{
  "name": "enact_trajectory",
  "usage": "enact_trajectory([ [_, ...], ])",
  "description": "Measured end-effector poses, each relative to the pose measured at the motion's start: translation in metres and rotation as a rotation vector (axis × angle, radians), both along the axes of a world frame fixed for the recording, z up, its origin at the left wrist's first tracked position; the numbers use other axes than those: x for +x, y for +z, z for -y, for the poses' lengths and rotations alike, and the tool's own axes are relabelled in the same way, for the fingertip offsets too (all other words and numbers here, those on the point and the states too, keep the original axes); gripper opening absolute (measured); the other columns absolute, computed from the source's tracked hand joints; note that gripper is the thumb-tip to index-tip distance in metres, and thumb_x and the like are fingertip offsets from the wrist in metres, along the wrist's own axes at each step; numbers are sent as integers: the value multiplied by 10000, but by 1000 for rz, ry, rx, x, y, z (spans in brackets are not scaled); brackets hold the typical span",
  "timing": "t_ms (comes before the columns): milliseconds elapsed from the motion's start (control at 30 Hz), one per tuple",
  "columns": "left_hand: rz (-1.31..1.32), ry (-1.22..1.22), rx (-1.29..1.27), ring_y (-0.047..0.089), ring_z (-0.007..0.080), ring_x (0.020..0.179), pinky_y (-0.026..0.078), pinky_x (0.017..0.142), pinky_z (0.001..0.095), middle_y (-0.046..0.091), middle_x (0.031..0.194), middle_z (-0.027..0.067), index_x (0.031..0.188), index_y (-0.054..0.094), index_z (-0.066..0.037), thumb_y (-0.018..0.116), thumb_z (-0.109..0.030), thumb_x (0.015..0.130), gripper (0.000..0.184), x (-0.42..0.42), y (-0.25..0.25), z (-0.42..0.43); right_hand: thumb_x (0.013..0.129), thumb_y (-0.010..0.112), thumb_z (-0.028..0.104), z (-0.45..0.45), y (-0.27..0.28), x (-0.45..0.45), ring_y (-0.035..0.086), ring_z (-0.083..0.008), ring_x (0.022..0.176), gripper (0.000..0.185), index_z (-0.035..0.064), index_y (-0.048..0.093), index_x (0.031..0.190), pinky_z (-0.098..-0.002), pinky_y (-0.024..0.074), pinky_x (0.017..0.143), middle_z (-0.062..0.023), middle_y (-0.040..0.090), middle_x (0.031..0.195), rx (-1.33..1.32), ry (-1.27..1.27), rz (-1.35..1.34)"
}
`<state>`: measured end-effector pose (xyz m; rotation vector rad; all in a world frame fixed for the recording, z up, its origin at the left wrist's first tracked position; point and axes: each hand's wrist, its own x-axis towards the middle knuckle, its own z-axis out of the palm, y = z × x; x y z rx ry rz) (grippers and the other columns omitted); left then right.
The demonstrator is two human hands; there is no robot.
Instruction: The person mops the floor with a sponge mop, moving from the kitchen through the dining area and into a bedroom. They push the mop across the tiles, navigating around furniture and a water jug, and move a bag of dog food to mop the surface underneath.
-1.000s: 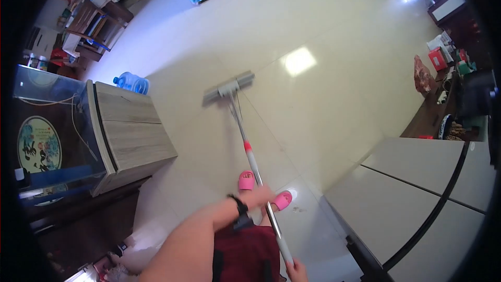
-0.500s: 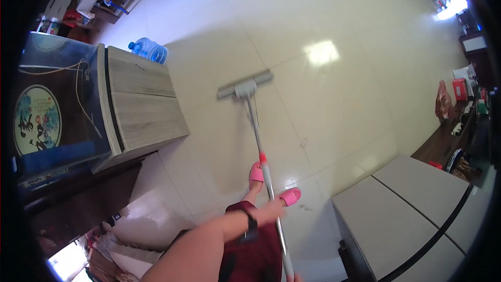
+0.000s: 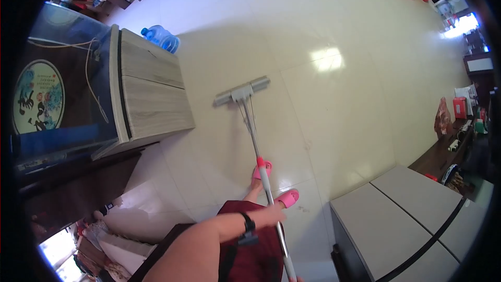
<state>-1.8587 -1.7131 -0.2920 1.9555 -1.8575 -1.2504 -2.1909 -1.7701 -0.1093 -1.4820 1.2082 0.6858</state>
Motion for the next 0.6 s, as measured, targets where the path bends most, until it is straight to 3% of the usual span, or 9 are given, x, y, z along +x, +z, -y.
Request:
enact_trajectory([
  [33, 73, 120, 77, 617, 292, 593, 486, 513, 397, 613, 599, 99, 588, 624, -74, 616, -128, 611, 59, 58, 25, 7, 884, 432, 321, 13, -15, 65, 549, -204, 641, 406, -35, 517, 1060, -370, 444, 590, -147, 562, 649, 134, 124, -159],
  [67, 205, 27, -101, 612, 285, 584, 484, 511, 399, 615, 609, 102, 604, 640, -89, 605, -129, 620, 56, 53, -79, -18, 875, 496, 293, 6, -77, 66, 436, -78, 466, 302, 0, 563, 911, -253, 355, 424, 3, 473, 566, 153, 10, -23],
  [100, 324, 164, -22, 614, 267, 590, 485, 531, 388, 616, 613, 103, 613, 649, -108, 606, -126, 615, 46, 79, -131, -22, 875, 496, 290, 8, -91, 121, 436, -75, 487, 298, 2, 573, 851, -258, 353, 435, 11, 466, 573, 79, 93, 47],
  [200, 581, 139, 16, 628, 240, 633, 484, 579, 345, 623, 620, 65, 634, 653, -127, 612, -134, 640, 42, 216, -110, -28, 864, 497, 278, 9, -118, 265, 475, -140, 521, 310, -12, 557, 956, -303, 401, 502, -83, 516, 590, 70, 76, 264],
  [300, 763, 228, 256, 617, 225, 799, 483, 682, 333, 637, 704, 62, 724, 652, -113, 614, -149, 690, 63, 295, -111, -41, 885, 474, 286, -1, -143, 347, 484, -128, 484, 340, -30, 514, 1006, -295, 396, 461, -53, 513, 581, 301, 30, 182],
  [400, 769, 394, 73, 526, 210, 1020, 448, 786, 394, 623, 897, 58, 845, 639, -116, 580, -139, 726, 135, 301, -99, -68, 889, 466, 285, -15, -137, 372, 479, -118, 468, 359, -47, 493, 1022, -279, 391, 446, -32, 504, 570, 417, 66, 204],
  [500, 755, 453, 253, 409, 208, 1142, 375, 884, 507, 555, 1049, 50, 924, 616, -123, 557, -137, 747, 187, 234, -113, -80, 891, 449, 308, -26, -130, 325, 562, -195, 585, 394, -50, 475, 1054, -319, 443, 547, -110, 563, 661, 293, 288, 155],
  [567, 644, 514, 208, 421, 225, 1118, 329, 892, 607, 530, 1053, 77, 907, 621, -120, 551, -148, 752, 173, 162, -99, -81, 890, 432, 335, -21, -130, 247, 593, -302, 786, 429, -58, 472, 1056, -375, 447, 698, -212, 588, 820, 79, 374, 258],
  [600, 428, 544, 314, 414, 262, 1109, 291, 918, 634, 511, 1056, 118, 912, 610, -104, 545, -161, 755, 179, 126, -95, -72, 893, 420, 344, -11, -123, 208, 544, -239, 733, 388, -33, 504, 922, -373, 434, 669, -126, 555, 756, 141, 348, 115],
])
